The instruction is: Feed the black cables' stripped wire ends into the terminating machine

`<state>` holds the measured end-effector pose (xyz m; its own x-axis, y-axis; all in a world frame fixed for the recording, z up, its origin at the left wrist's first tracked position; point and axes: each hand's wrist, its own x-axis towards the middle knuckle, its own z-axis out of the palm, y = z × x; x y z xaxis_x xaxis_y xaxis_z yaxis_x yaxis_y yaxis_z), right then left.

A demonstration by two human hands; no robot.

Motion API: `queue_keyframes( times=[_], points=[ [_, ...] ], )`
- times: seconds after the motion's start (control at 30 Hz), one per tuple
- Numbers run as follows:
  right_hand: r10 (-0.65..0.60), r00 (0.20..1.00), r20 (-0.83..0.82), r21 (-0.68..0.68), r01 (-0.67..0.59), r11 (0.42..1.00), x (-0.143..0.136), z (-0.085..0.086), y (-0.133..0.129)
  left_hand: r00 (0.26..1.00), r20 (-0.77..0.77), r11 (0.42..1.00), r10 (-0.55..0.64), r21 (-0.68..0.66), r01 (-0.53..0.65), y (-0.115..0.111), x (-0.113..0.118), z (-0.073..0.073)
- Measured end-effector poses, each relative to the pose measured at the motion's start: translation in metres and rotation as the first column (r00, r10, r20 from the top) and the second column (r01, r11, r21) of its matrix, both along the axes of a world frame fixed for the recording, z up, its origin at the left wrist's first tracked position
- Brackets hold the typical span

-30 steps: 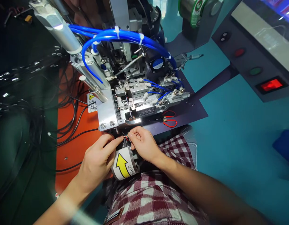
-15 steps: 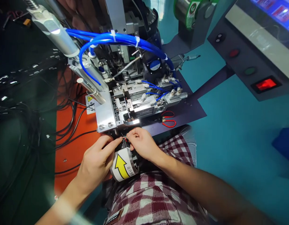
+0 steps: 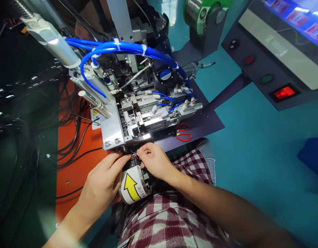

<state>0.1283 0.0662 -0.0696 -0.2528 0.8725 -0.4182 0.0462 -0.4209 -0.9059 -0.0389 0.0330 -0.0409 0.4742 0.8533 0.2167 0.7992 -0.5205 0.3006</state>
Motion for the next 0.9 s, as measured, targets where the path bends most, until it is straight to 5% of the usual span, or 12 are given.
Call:
queue_keyframes(
  times=[0.1, 0.27, 0.57, 0.9],
  points=[
    [-0.043, 0.999, 0.013, 0.013, 0.043, 0.999, -0.001, -0.001, 0.001, 0.994, -0.095, 0.998, 0.059, 0.007, -0.058, -0.003, 0.003, 0.004],
    [0.054, 0.990, -0.133, -0.171, -0.077, 0.982, 0.004, 0.002, 0.007, 0.996, -0.036, 0.996, 0.080, -0.045, -0.081, -0.004, 0.001, 0.004],
    [-0.084, 0.984, 0.155, 0.269, 0.039, 0.962, 0.006, -0.001, -0.006, 0.997, -0.003, 0.997, 0.076, -0.029, -0.076, -0.003, 0.000, -0.001],
    [-0.043, 0.964, 0.261, 0.400, -0.067, 0.914, 0.004, 0.000, -0.006, 0.997, 0.016, 0.996, 0.073, -0.048, -0.072, -0.005, -0.002, -0.002]
  ],
)
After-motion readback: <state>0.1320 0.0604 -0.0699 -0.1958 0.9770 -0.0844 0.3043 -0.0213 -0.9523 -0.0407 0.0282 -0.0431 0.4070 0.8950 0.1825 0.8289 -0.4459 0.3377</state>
